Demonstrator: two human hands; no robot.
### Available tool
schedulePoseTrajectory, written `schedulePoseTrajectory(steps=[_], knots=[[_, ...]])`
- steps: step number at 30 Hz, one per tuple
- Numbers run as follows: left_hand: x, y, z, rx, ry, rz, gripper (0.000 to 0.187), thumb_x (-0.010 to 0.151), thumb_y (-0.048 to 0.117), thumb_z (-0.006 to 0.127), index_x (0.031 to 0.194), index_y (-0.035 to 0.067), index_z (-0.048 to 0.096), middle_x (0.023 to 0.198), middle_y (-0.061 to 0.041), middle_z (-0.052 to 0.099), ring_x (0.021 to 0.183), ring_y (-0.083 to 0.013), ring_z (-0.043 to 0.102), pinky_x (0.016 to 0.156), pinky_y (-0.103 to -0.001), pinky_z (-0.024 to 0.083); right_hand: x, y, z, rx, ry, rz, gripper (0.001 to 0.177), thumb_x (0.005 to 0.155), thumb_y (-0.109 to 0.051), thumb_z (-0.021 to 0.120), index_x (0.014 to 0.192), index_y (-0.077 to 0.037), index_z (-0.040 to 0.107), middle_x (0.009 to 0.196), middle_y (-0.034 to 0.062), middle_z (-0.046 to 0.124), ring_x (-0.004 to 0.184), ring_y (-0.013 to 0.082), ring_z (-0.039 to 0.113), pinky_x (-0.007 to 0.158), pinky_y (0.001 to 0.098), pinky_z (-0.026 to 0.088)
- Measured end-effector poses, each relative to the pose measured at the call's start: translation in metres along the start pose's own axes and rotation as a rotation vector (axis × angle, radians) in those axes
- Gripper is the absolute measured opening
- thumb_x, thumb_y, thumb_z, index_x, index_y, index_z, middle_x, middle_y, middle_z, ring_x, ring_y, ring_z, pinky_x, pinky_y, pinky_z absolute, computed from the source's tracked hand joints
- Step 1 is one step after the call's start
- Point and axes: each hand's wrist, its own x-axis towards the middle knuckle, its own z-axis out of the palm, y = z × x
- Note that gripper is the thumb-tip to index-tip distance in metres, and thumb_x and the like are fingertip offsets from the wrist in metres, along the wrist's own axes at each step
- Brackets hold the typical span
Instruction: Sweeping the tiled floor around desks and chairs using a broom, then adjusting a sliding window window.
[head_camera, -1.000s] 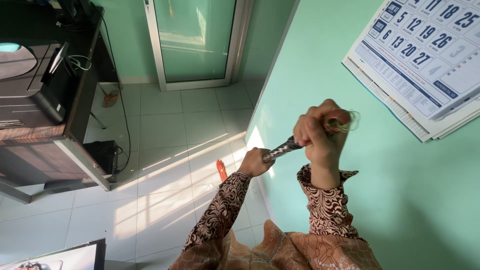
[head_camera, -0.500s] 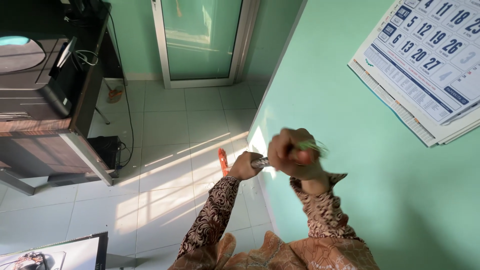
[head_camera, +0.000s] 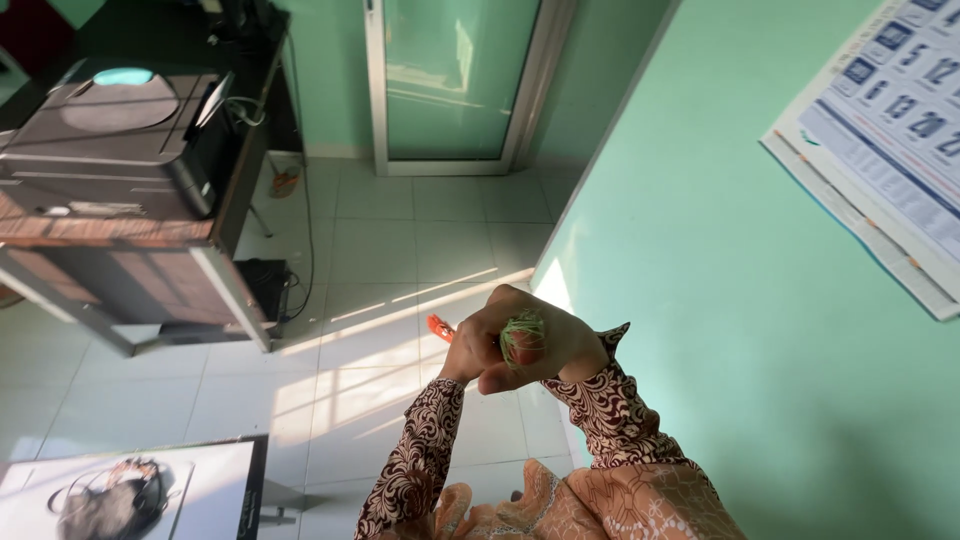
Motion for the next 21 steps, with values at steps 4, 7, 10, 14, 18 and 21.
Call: schedulePoseTrajectory(steps=[4, 7, 10, 14, 18, 21], knots=[[-0.023, -0.032, -0.030, 0.577, -0.071, -0.392, 0.033, 0.078, 0.025, 0.082, 0.104, 0.006, 0.075, 0.083, -0.017, 0.074, 0.079, -0.0364, 0.072, 0.074, -0.037, 0.054, 0.019, 0.003, 0.010, -0.030, 0.048, -0.084, 0.036, 0.090, -0.023, 0.085, 0.078, -0.010, 0.053, 0.064, -0.0015, 0.053, 0.052, 0.0086, 0.047, 0.052, 0.0265, 0.036], [-0.052, -0.031, -0.056, 0.338, 0.176, -0.310, 0.021, 0.075, 0.015, 0.073, 0.093, 0.005, 0.075, 0.074, -0.015, 0.072, 0.069, -0.0305, 0.074, 0.068, -0.034, 0.056, 0.037, 0.012, 0.016, 0.210, 0.136, -0.193, 0.031, 0.093, -0.024, 0.082, 0.081, -0.007, 0.059, 0.070, 0.0053, 0.064, 0.057, 0.0134, 0.056, 0.053, 0.0291, 0.043], [-0.065, -0.013, -0.086, 0.425, 0.294, -0.355, 0.017, 0.074, 0.017, 0.075, 0.076, 0.004, 0.066, 0.063, -0.015, 0.066, 0.056, -0.0312, 0.066, 0.058, -0.038, 0.050, 0.050, 0.044, 0.010, 0.404, 0.283, -0.310, 0.032, 0.094, -0.022, 0.082, 0.085, -0.009, 0.054, 0.064, 0.0047, 0.059, 0.053, 0.0143, 0.052, 0.051, 0.0299, 0.042], [-0.095, -0.024, -0.131, 0.616, 0.441, -0.380, 0.016, 0.079, 0.020, 0.074, 0.078, 0.007, 0.067, 0.064, -0.012, 0.067, 0.057, -0.0277, 0.065, 0.058, -0.039, 0.050, 0.079, 0.107, 0.001, 0.522, 0.292, -0.325, 0.030, 0.099, -0.022, 0.076, 0.088, -0.010, 0.051, 0.062, 0.0007, 0.055, 0.050, 0.0103, 0.048, 0.052, 0.0304, 0.043], [-0.133, -0.092, -0.181, 0.845, 0.457, -0.659, 0.010, 0.086, 0.021, 0.067, 0.083, 0.011, 0.068, 0.070, -0.010, 0.068, 0.066, -0.0284, 0.065, 0.067, -0.041, 0.052, 0.110, 0.210, 0.014, 0.593, 0.269, -0.229, 0.024, 0.100, -0.016, 0.073, 0.089, -0.009, 0.053, 0.063, 0.0022, 0.055, 0.051, 0.0099, 0.048, 0.049, 0.0266, 0.041], [-0.162, -0.145, -0.202, 0.943, 0.458, -0.881, 0.014, 0.089, 0.025, 0.067, 0.084, 0.013, 0.067, 0.079, -0.008, 0.069, 0.075, -0.0252, 0.068, 0.077, -0.040, 0.053, 0.124, 0.246, 0.035, 0.516, 0.230, -0.148, 0.018, 0.097, -0.010, 0.071, 0.088, -0.007, 0.056, 0.063, 0.0016, 0.055, 0.053, 0.0094, 0.051, 0.047, 0.0222, 0.040]])
